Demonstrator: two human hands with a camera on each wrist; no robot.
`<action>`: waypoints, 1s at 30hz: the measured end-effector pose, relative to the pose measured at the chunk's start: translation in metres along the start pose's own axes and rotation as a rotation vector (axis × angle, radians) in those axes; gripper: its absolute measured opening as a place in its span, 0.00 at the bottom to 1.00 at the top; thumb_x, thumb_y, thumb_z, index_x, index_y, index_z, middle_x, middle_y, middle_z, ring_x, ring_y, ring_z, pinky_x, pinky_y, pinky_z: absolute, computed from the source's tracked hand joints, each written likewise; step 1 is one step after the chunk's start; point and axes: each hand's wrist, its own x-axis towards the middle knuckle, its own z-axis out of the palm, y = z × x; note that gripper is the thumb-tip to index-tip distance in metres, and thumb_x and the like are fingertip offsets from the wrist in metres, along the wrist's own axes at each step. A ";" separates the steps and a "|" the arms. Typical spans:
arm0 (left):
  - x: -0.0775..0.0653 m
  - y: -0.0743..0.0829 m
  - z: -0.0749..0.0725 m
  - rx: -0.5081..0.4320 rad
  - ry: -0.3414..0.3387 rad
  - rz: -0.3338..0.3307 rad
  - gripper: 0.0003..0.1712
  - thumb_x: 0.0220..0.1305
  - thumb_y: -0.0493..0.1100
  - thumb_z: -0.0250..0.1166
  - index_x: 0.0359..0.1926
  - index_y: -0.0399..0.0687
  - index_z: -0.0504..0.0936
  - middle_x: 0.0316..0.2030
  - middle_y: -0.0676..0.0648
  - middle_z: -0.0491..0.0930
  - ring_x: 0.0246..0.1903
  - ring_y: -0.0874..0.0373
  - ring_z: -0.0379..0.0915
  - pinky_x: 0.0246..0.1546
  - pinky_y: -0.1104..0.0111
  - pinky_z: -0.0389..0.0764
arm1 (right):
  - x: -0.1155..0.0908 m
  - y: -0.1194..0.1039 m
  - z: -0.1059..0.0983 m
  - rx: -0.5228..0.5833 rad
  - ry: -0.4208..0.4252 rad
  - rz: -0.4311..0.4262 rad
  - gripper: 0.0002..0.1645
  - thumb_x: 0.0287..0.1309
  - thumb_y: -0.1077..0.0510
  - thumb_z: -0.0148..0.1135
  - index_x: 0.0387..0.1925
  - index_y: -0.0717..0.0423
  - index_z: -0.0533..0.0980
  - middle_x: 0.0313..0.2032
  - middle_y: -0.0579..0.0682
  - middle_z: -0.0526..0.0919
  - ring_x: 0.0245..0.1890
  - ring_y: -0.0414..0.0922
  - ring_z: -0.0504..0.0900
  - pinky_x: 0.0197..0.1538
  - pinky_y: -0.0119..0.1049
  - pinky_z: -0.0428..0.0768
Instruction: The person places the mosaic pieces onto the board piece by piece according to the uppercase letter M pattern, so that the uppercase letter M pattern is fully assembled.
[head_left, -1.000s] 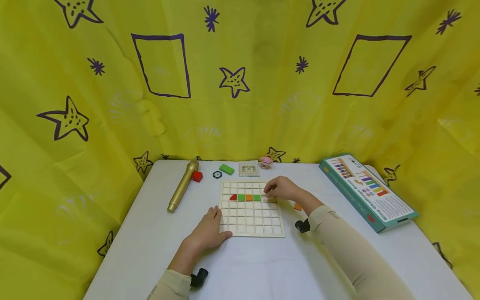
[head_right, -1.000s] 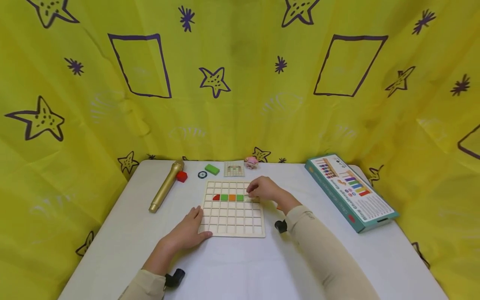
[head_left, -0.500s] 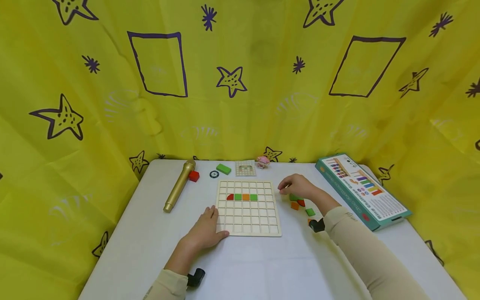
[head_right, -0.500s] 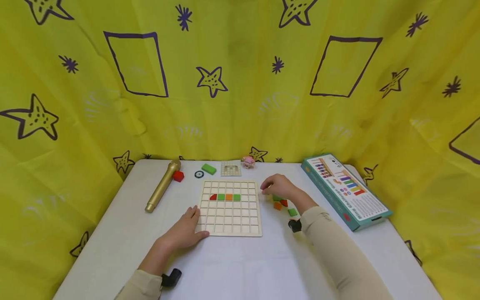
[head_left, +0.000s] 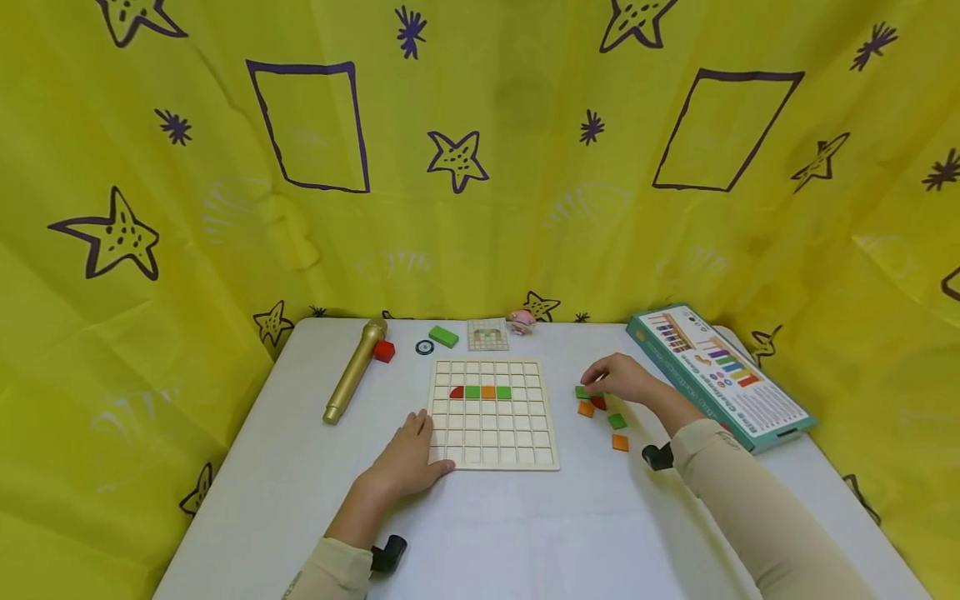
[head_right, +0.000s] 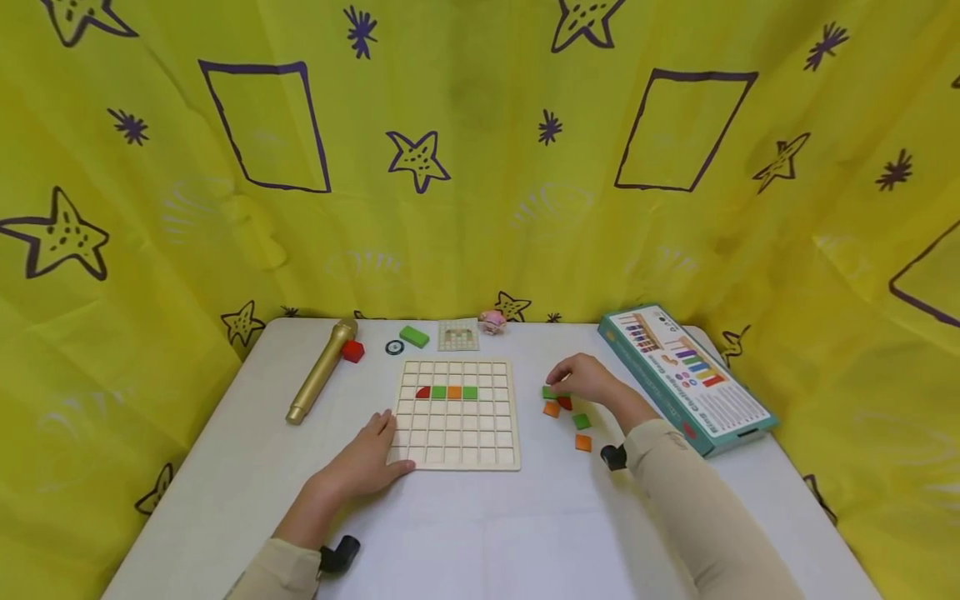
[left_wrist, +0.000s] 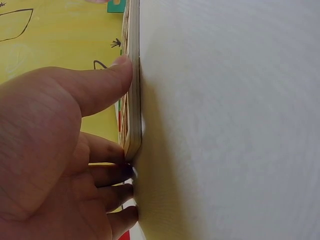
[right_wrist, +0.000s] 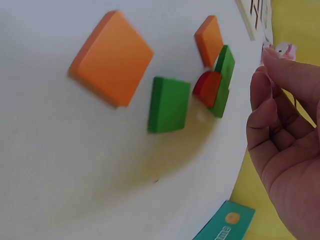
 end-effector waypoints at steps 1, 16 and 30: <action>0.000 0.000 0.000 0.000 -0.001 -0.002 0.53 0.63 0.57 0.70 0.74 0.27 0.57 0.75 0.32 0.52 0.74 0.34 0.46 0.70 0.46 0.59 | -0.001 0.003 0.000 0.003 0.001 0.007 0.08 0.63 0.59 0.68 0.43 0.58 0.85 0.38 0.48 0.85 0.38 0.47 0.77 0.45 0.40 0.78; -0.001 0.002 -0.002 -0.005 -0.002 -0.001 0.53 0.63 0.56 0.70 0.74 0.26 0.57 0.75 0.32 0.53 0.75 0.35 0.45 0.71 0.46 0.57 | -0.016 0.031 0.002 0.083 -0.005 0.053 0.11 0.62 0.62 0.67 0.45 0.63 0.84 0.41 0.53 0.85 0.37 0.47 0.77 0.41 0.36 0.78; 0.001 0.002 -0.001 -0.005 -0.009 -0.013 0.54 0.62 0.56 0.71 0.74 0.28 0.56 0.76 0.32 0.52 0.75 0.35 0.44 0.70 0.45 0.57 | -0.016 0.038 0.007 0.053 -0.014 0.059 0.13 0.57 0.59 0.74 0.42 0.60 0.83 0.38 0.51 0.84 0.37 0.47 0.76 0.41 0.37 0.78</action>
